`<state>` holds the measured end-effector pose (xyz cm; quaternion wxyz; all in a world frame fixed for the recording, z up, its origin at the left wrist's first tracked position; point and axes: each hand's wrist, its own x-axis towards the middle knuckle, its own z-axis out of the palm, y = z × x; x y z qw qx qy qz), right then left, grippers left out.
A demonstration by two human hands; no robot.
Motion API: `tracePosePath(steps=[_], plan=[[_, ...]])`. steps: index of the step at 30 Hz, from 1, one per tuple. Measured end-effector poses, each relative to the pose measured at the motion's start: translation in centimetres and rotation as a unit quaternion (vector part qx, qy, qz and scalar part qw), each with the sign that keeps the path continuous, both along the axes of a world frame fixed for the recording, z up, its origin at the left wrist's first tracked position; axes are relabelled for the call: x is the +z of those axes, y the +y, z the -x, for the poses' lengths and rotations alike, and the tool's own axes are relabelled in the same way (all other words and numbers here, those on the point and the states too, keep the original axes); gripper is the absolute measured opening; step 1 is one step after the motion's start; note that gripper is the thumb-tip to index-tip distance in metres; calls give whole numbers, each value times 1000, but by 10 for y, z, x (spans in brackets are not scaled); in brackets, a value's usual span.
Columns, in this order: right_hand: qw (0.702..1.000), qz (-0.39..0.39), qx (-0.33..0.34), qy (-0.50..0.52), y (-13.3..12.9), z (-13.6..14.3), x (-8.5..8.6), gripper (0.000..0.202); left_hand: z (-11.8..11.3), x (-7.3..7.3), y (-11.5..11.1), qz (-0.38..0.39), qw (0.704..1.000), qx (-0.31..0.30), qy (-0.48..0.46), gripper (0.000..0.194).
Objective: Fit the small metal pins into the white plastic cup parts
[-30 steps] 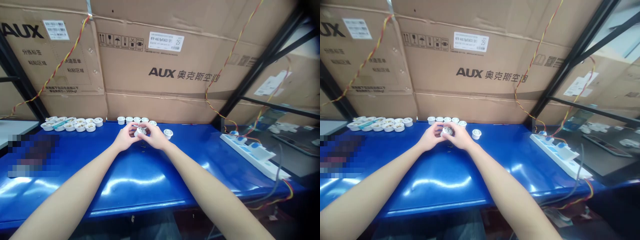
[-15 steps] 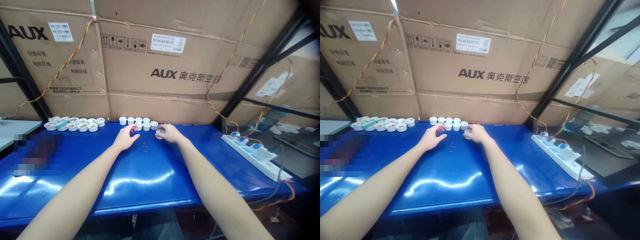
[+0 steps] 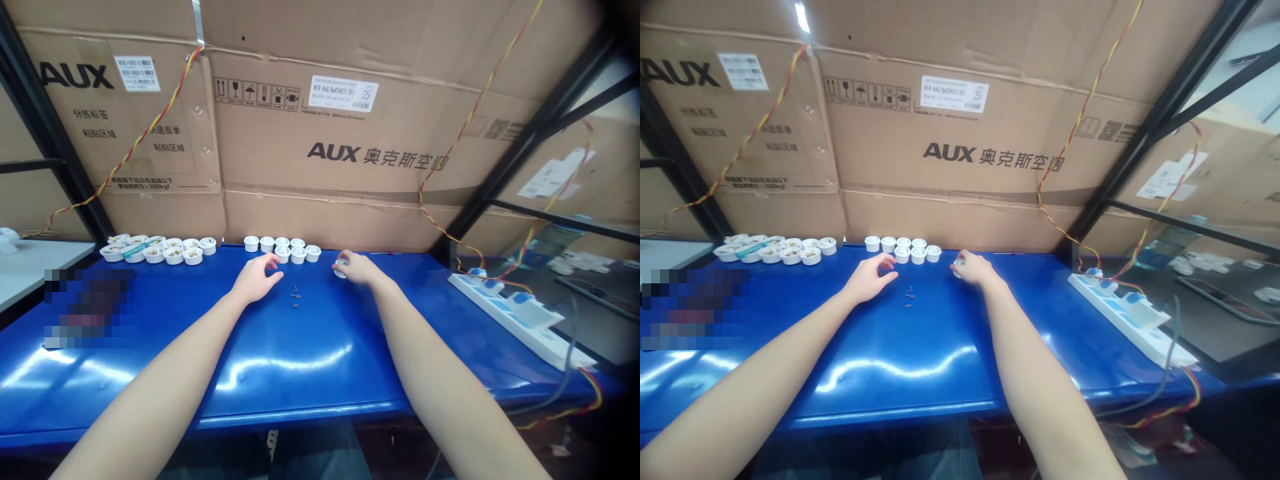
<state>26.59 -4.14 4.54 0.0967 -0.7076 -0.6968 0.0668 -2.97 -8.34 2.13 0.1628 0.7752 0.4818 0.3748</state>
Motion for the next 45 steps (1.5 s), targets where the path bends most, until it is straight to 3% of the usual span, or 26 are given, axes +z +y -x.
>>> tracePosePath(steps=[5, 11, 15, 19, 36, 39, 45], plan=[[995, -78, -23, -58, -6, 12, 3, 53, 0, 1, 1, -4, 999, 7, 31, 15], [970, -181, 159, -14, -15, 59, -6, 57, 1, -1, 3, -7, 999, 12, 50, 14], [972, -158, 173, -22, -6, 75, -21, 61, 0, -4, 5, -12, 998, 9, 59, 14], [971, -155, 180, -30, 0, 73, -25, 52, -1, -5, 5, -11, 998, 11, 62, 14], [957, -220, 188, -25, -19, 62, 0, 28, 0, -6, 4, -6, 998, 4, 63, 14], [943, -238, 230, 6, -25, 64, 5, 26, -1, -6, 3, -4, 999, 5, 40, 22], [893, -254, 364, 77, -37, 80, 6, 23, -8, -2, -2, 4, 999, -25, -26, 60]])
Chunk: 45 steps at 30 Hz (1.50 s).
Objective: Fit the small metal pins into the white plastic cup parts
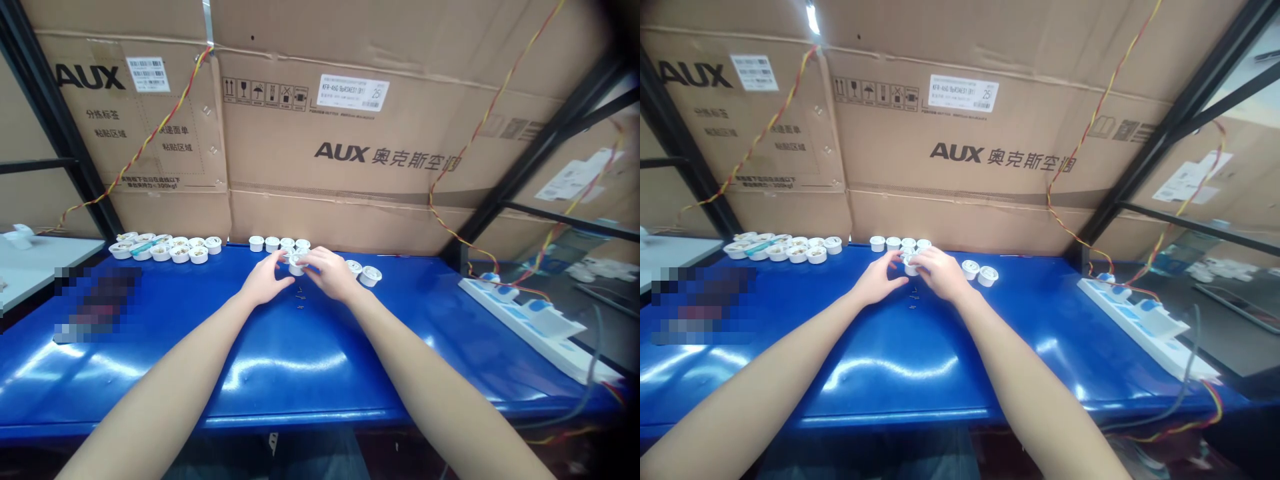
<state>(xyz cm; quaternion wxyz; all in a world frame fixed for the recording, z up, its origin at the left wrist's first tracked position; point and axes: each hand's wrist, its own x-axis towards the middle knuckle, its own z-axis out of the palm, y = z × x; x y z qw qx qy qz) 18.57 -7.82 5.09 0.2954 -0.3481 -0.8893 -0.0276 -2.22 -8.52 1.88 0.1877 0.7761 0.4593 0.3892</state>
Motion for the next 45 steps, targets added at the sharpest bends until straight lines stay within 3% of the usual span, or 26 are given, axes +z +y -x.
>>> tracePosePath(steps=[4, 9, 13, 16, 21, 28, 40, 45], plan=[[999, 2, 40, 14, -5, 12, -3, 24, -2, 6, -5, 5, 1000, -25, -4, 57], [998, 7, 11, 62, -10, 14, 0, 29, -1, 11, -7, 0, 1000, 21, -17, 47], [995, 86, -49, 22, -6, 6, 1, 24, 2, 9, -4, 8, 996, 94, -9, 41], [986, 151, -68, -24, 0, 1, -6, 17, 4, 6, -2, 13, 994, 113, 0, 40], [977, 209, -17, -30, 6, 0, -17, 16, 3, 3, -1, 11, 994, 110, 11, 41], [973, 228, 22, -29, 2, 4, -15, 16, 2, 5, -3, 12, 994, 103, 13, 39], [963, 264, 40, -24, 2, 6, -15, 16, 1, 8, -6, 19, 995, 100, 20, 39], [957, 289, 5, -30, 2, 4, -12, 15, 1, 7, -5, 23, 994, 100, 21, 39]])
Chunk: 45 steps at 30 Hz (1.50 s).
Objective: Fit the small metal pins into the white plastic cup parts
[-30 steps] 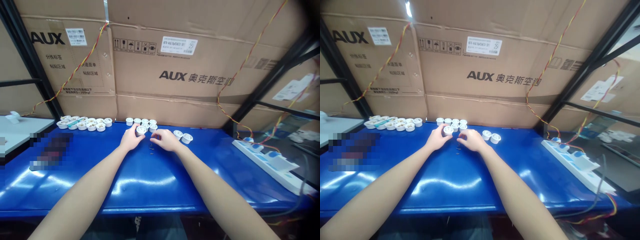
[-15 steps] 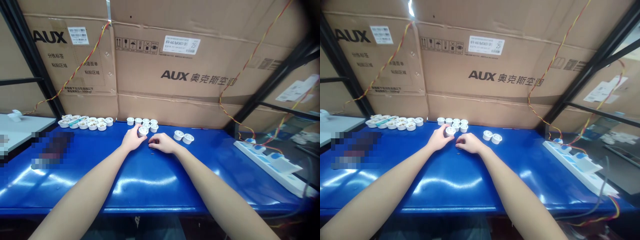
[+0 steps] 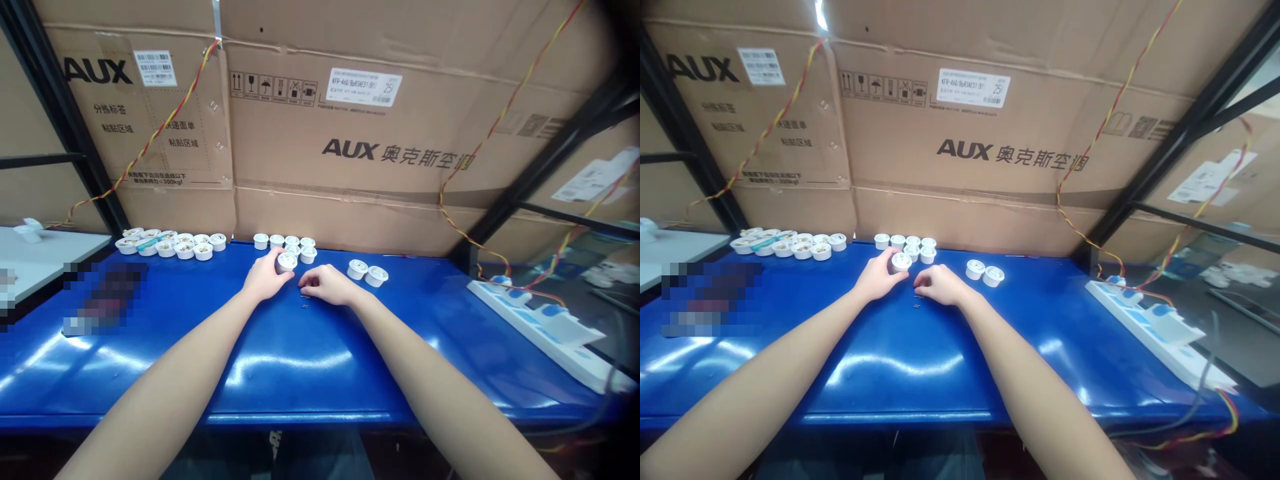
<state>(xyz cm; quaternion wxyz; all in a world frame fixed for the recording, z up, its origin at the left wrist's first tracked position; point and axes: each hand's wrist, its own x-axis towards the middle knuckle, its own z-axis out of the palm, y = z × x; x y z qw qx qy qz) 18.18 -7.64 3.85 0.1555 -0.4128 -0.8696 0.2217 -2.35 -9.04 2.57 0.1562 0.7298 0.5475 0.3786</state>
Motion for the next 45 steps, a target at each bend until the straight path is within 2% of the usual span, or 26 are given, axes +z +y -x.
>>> tracePosePath(steps=[16, 26, 35, 40, 45], plan=[[999, -33, -11, -13, 7, -7, -4, 18, 2, -2, 3, 9, 1000, -1, 12, 43], [1000, -19, -13, -9, 4, -6, -1, 16, 2, -1, 2, 20, 1000, -2, 21, 42], [999, 27, -13, 14, 2, -5, 2, 11, 1, 1, 1, 19, 1000, -19, 15, 41], [995, 61, -3, 80, 3, -9, 7, 15, 2, 1, 1, -15, 997, -82, -2, 42], [977, -20, -52, 208, 0, -3, 11, 20, 0, 1, 1, -32, 992, -123, 12, 36]])
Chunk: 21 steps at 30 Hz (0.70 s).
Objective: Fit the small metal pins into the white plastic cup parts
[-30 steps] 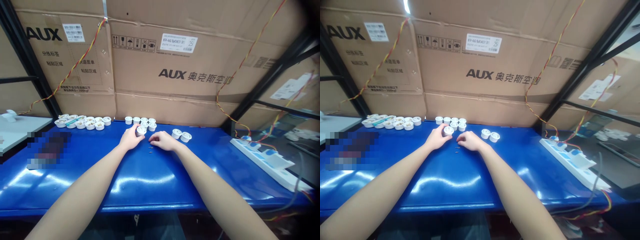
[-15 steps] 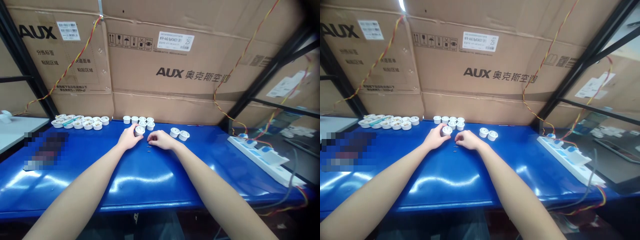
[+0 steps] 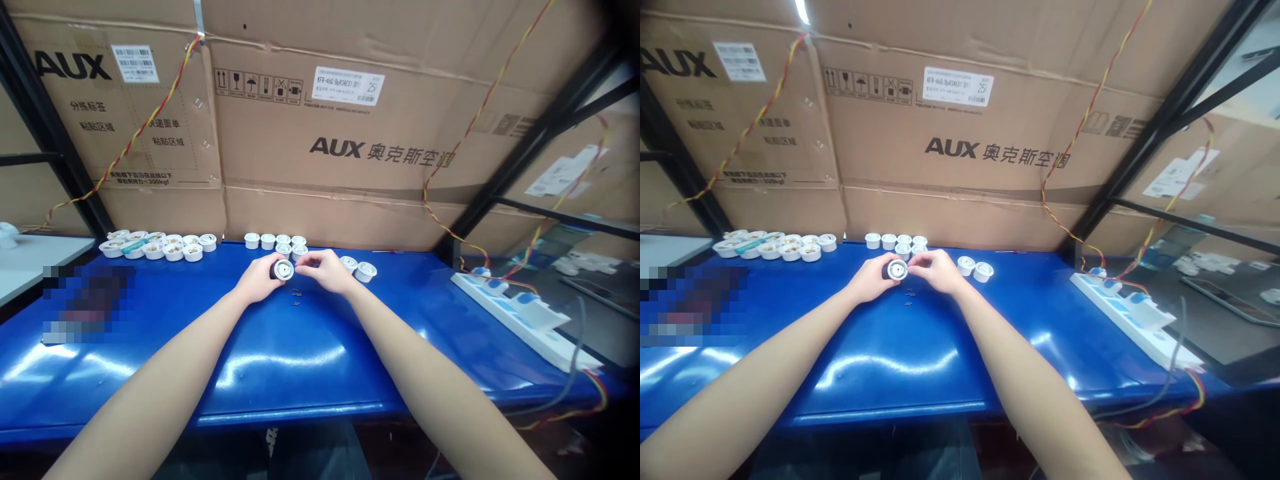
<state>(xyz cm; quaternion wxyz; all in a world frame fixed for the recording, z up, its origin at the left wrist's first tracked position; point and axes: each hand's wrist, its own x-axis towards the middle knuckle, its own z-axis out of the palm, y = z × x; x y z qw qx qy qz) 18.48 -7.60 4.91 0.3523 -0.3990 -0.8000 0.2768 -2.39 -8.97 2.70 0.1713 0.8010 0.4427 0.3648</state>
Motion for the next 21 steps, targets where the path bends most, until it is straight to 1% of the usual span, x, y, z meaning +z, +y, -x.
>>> tracePosePath(steps=[4, 10, 16, 21], plan=[[999, -33, -35, 25, -5, 9, 0, 18, 0, 0, 0, -4, 1000, -9, -1, 37], [997, -49, -53, -7, -9, 15, -2, 13, -1, -1, 0, -19, 999, -29, -11, 37], [996, -54, -56, -34, -10, 14, -1, 9, -2, -1, 0, -23, 999, -41, 2, 38], [995, -80, -51, -44, -11, 13, 0, 9, -3, 1, -1, -34, 999, -34, 15, 39]])
